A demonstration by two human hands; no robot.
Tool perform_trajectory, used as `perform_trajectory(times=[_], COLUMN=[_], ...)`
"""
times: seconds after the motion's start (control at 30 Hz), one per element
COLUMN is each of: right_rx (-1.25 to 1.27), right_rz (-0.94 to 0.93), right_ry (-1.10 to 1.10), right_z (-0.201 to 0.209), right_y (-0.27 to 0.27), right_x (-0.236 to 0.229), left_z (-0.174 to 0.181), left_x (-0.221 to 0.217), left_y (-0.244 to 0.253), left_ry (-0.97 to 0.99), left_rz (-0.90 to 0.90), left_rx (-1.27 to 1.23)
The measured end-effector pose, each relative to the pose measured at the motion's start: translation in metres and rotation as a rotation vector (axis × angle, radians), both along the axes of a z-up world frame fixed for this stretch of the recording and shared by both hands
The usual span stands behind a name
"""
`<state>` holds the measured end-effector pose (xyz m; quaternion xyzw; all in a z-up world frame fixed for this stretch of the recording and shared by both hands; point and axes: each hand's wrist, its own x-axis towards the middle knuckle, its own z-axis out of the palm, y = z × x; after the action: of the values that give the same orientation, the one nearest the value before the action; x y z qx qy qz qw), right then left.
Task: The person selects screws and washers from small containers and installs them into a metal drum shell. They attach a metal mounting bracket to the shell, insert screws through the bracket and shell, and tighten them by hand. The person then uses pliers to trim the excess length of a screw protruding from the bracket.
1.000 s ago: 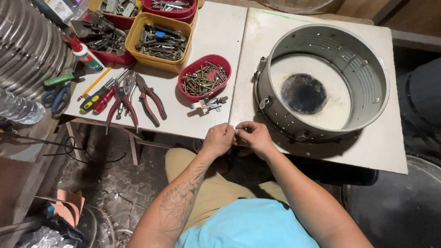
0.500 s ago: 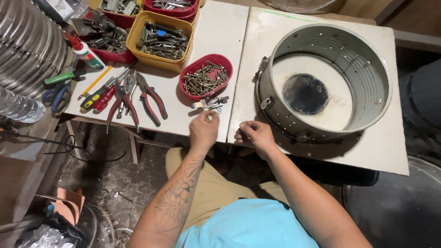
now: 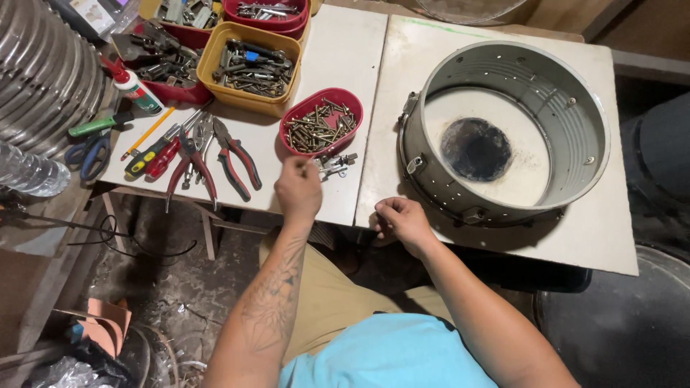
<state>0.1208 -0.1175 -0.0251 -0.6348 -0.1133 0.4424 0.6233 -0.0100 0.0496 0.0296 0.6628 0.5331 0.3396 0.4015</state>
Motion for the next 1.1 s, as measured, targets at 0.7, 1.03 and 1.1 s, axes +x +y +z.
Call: perform_trajectory(times=[0.7, 1.03, 1.1], right_rx=[-0.109, -0.233, -0.264], right_rz=[0.299, 0.558, 0.524], right_ry=[-0.768, -1.096, -1.081], right_z=[-0.009, 0.007, 0.010], right_y=[0.121, 0.124, 0.126], right_x=[0.020, -0.007, -0.011], left_z=[-0.081, -0.078, -0.077], left_x=[-0.039, -0.034, -0.034], left_y=[0.027, 0.030, 0.029], left_ry=[-0.106, -0.061, -0.064], left_rz=[-0.005, -0.050, -0.051], left_rx=[-0.200, -0.219, -0.219])
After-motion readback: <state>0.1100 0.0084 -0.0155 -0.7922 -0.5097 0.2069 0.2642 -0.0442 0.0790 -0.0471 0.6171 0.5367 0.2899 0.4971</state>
